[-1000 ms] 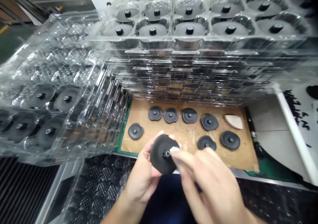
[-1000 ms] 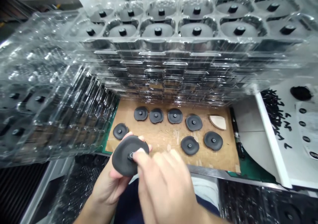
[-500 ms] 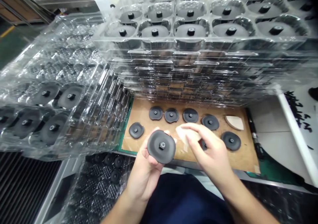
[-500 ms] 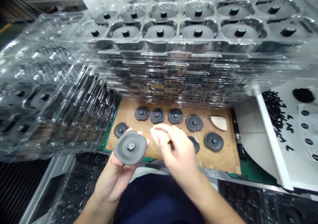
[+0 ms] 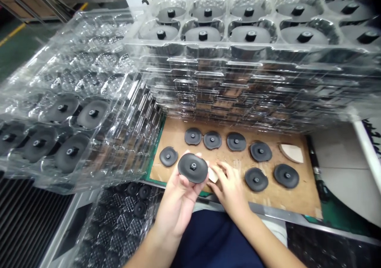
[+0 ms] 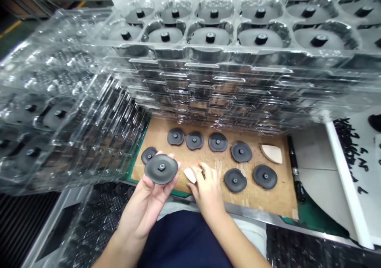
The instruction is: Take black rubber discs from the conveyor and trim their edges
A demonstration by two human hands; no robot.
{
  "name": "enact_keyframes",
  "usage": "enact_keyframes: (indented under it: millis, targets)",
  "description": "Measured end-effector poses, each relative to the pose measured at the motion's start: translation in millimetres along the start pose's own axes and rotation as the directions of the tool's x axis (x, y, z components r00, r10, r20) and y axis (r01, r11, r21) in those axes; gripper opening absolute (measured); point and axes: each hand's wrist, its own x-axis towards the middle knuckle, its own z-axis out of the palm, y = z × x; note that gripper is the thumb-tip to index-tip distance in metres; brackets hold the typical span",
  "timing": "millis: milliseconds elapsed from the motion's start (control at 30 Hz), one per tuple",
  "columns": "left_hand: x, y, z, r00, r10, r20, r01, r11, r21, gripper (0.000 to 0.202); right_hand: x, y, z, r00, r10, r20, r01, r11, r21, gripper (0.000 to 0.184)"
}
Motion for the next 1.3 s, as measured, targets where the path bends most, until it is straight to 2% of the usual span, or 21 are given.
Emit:
enact_keyframes:
  millis: [267, 567, 667, 833, 933, 1067, 1133, 1200, 1233, 1300]
  targets:
    - [0, 0, -3.8, 1.0, 0.005, -0.001, -0.005, 1.0, -0.029, 0.058, 8, 8, 9, 1.0, -0.007, -0.025, 0.009, 0.999, 0.05, 0.033]
    - [-4, -1, -4.0, 1.0, -0.001, 0.021, 0.002, 0.999, -0.053, 0.071, 28, 9, 2, 0.996, 0.085, 0.02, -0.087, 0.975, 0.203, 0.03]
    - [-5, 0, -4.2, 1.0, -0.003, -0.009, 0.002, 0.999, -0.038, 0.074, 20, 0, -2, 0.992, 0.111, 0.058, -0.122, 0.958, 0.258, 0.032]
    - [-4, -1, -4.9, 1.0, -0.007, -0.022, 0.007, 1.0, -0.005, 0.074, 0, -14, -11, 0.986, 0.049, 0.16, -0.107, 0.922, 0.373, 0.02]
    - [-4, -4, -4.1, 0.999, -0.038, -0.008, 0.038, 0.999, 0.02, 0.062, 3, -15, -29, 0.986, 0.105, 0.127, -0.149, 0.901, 0.407, 0.018]
    - [-6, -14, 1.3, 0.995, -0.092, 0.041, 0.089, 0.994, 0.067, 0.046, 20, -31, -74, 0.977, 0.214, 0.001, -0.192, 0.873, 0.448, 0.022]
    - [-8, -21, 5.6, 0.984, -0.148, 0.097, 0.138, 0.985, 0.1, 0.043, 25, -48, -96, 0.985, 0.157, -0.075, -0.104, 0.876, 0.471, 0.022]
    - [-9, -25, 10.0, 0.963, -0.234, 0.135, 0.211, 0.964, 0.163, 0.038, 26, -64, -113, 0.993, 0.037, -0.108, 0.016, 0.89, 0.457, 0.021]
    - [-10, -27, 12.1, 0.955, -0.268, 0.13, 0.24, 0.951, 0.195, 0.036, 26, -69, -119, 0.998, -0.024, -0.065, 0.051, 0.889, 0.454, 0.021]
    - [-12, -28, 16.6, 0.958, -0.275, 0.078, 0.251, 0.941, 0.225, 0.038, 26, -75, -128, 0.988, -0.116, 0.105, 0.054, 0.883, 0.467, 0.021]
